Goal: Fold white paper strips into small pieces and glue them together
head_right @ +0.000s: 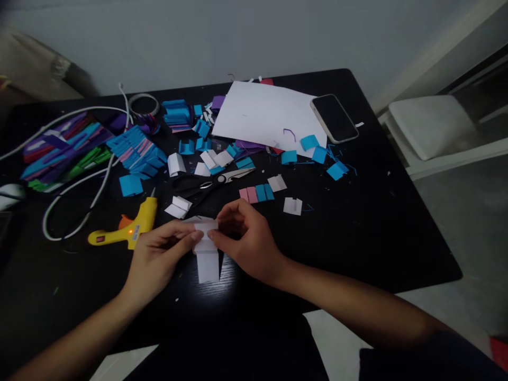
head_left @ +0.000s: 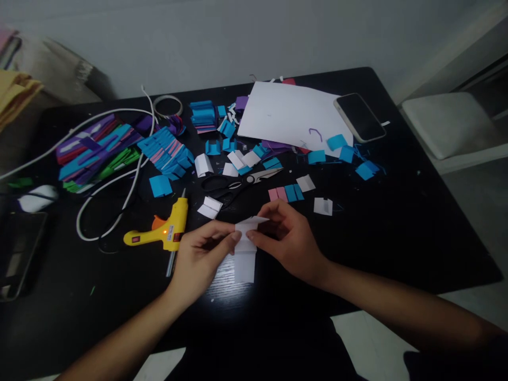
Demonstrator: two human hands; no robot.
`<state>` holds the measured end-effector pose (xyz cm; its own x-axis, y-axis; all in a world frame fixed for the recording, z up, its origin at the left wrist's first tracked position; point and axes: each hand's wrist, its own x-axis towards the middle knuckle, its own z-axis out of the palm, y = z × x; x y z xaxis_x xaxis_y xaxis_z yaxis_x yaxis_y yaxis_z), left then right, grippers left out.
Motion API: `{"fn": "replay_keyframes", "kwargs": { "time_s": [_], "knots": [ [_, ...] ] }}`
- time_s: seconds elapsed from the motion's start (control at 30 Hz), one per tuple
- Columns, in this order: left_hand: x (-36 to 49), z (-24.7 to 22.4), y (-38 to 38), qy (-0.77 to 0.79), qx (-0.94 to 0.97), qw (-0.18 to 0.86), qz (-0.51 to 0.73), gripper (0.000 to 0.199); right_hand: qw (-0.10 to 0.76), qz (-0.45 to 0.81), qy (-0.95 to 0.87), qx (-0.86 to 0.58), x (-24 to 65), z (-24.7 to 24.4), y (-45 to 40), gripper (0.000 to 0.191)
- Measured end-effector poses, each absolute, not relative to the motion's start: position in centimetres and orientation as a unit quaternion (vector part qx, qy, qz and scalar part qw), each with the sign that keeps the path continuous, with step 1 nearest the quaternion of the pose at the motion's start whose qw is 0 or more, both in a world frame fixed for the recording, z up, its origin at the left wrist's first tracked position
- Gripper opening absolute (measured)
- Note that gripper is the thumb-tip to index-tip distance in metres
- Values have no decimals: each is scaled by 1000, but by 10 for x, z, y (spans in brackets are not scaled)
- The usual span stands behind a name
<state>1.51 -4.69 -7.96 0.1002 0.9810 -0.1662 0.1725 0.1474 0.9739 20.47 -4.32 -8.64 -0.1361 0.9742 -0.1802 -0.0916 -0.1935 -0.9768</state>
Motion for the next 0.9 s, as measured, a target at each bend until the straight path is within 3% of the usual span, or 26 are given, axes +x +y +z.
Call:
{"fn": "replay_keyframes", "kwargs": {
  "time_s": [0.63, 0.9],
  "knots": [
    [20, -80, -45, 525, 488, 551, 427, 7, 437, 641, -401, -488, 206, -88, -38, 40],
    [16, -81, -46, 516, 526, 522, 429, 8, 407, 663, -431, -457, 209, -81, -35, 7]
  ]
}}
